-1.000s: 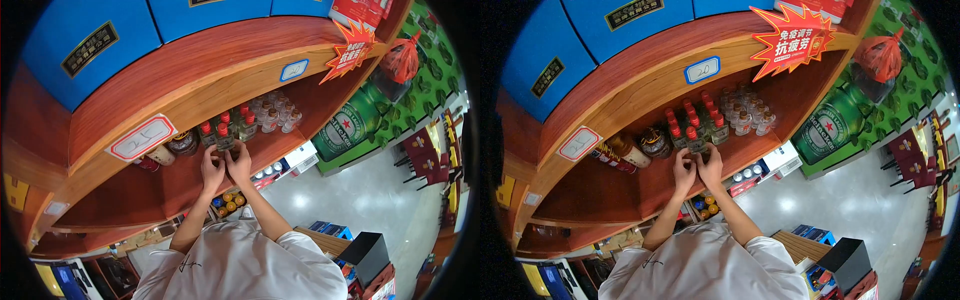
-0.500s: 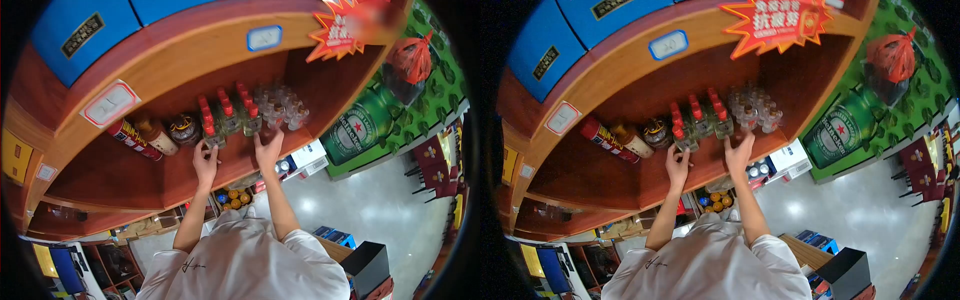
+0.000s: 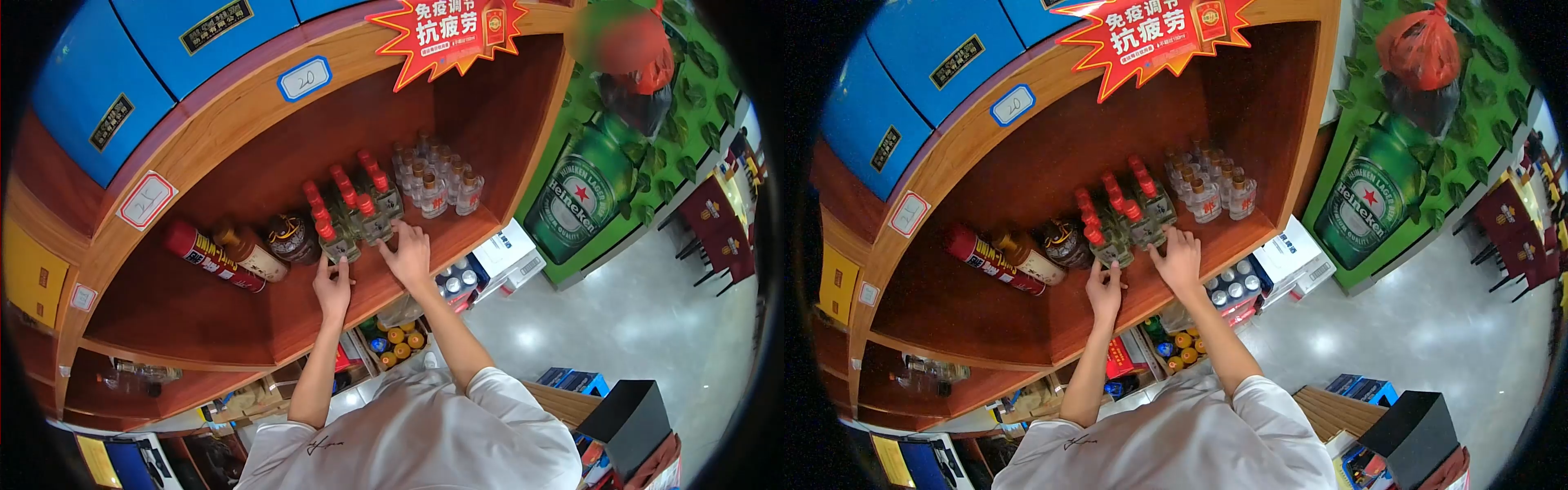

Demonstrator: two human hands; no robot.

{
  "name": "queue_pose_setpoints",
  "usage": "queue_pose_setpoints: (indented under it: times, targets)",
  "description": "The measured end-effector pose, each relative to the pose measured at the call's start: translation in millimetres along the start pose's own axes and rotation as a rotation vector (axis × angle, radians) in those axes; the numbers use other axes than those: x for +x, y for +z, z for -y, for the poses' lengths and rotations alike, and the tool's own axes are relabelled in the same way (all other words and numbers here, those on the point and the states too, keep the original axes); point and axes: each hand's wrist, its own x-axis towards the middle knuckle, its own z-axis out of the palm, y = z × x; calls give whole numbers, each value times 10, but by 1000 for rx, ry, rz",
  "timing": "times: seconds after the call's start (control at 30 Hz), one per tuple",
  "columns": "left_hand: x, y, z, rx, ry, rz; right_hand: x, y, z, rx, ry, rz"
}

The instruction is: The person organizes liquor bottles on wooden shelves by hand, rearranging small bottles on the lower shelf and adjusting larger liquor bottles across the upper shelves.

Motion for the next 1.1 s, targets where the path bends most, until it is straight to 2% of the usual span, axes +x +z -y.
queue_pose_setpoints:
  times: [0.4, 0.7, 0.87, 1.1]
  targets:
    - [-33, 87, 77, 23, 43, -63, -18, 40, 12, 13, -45, 101]
    - [-51, 83, -60, 110, -22, -74, -39, 41, -47, 91, -60, 76]
    - [-23, 102, 59, 53, 58, -105, -41, 50, -58, 135, -58, 66]
    - [-20, 97, 43, 81, 50, -110, -44, 40, -75, 139, -58, 60]
